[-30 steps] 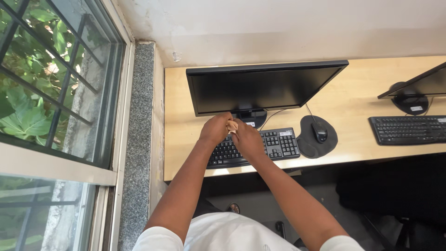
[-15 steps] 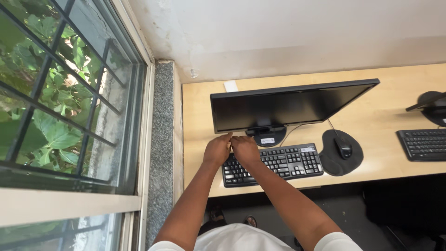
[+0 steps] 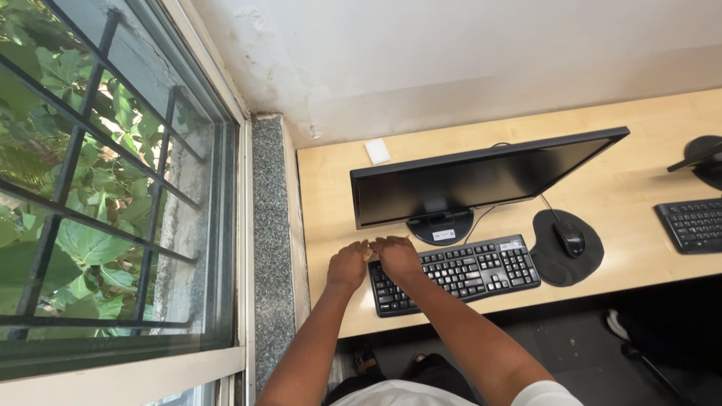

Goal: The person wipes a desk with a cloth, moving a monitor and keyboard to clean underneath them.

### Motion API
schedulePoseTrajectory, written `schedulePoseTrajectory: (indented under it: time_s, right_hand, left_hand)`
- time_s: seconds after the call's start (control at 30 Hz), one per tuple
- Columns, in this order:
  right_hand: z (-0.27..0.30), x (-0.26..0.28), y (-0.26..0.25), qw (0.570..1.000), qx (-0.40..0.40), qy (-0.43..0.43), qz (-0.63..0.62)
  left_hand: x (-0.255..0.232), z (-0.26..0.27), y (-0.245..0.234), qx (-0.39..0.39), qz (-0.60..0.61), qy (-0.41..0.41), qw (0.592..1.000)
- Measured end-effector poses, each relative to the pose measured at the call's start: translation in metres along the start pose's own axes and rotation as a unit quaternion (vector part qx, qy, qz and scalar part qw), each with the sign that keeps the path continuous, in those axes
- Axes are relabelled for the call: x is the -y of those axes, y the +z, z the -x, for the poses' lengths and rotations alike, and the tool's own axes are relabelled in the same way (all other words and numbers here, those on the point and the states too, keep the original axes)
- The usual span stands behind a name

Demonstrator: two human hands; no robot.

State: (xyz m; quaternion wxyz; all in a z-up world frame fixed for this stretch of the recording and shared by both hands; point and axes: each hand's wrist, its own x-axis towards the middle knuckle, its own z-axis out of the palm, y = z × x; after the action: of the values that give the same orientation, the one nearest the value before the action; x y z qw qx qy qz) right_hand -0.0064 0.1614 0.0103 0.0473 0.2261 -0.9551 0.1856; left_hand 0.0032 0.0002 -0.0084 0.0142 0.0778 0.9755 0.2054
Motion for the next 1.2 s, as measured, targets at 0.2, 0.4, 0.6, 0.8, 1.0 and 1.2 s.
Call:
schedulePoseTrajectory:
  time_s: [0.2, 0.4, 0.6, 0.8, 1.0, 1.2]
  right_hand:
    - [-0.009, -0.015, 0.014, 1.0, 0.008, -0.01, 0.001]
    - [-0.016, -0.019, 0.021, 0.999, 0.023, -0.018, 0.026]
    - [-0.012, -0.016, 0.024, 0.999, 0.038, -0.016, -0.018]
    - [-0.025, -0.003, 0.025, 0.994, 0.105, 0.019, 0.024]
    - [-0.018, 0.009, 0.069, 0.99, 0.14, -0.015, 0.025]
    - [0.005, 0.038, 0.097, 0.974, 0.227, 0.003, -0.004]
  left_hand:
    - [-0.002, -0.005, 0.002, 0.016, -0.011, -0.058, 0.998]
    - [-0.015, -0.014, -0.021, -0.082, 0.053, -0.112, 0.989]
    - [-0.035, -0.035, -0.054, -0.203, 0.158, -0.072, 0.964]
    - [-0.033, -0.042, -0.061, -0.183, 0.258, -0.037, 0.948]
    - [-0.028, -0.048, -0.07, -0.154, 0.334, -0.018, 0.93]
    - [-0.021, -0.059, -0.078, -0.087, 0.359, 0.005, 0.929]
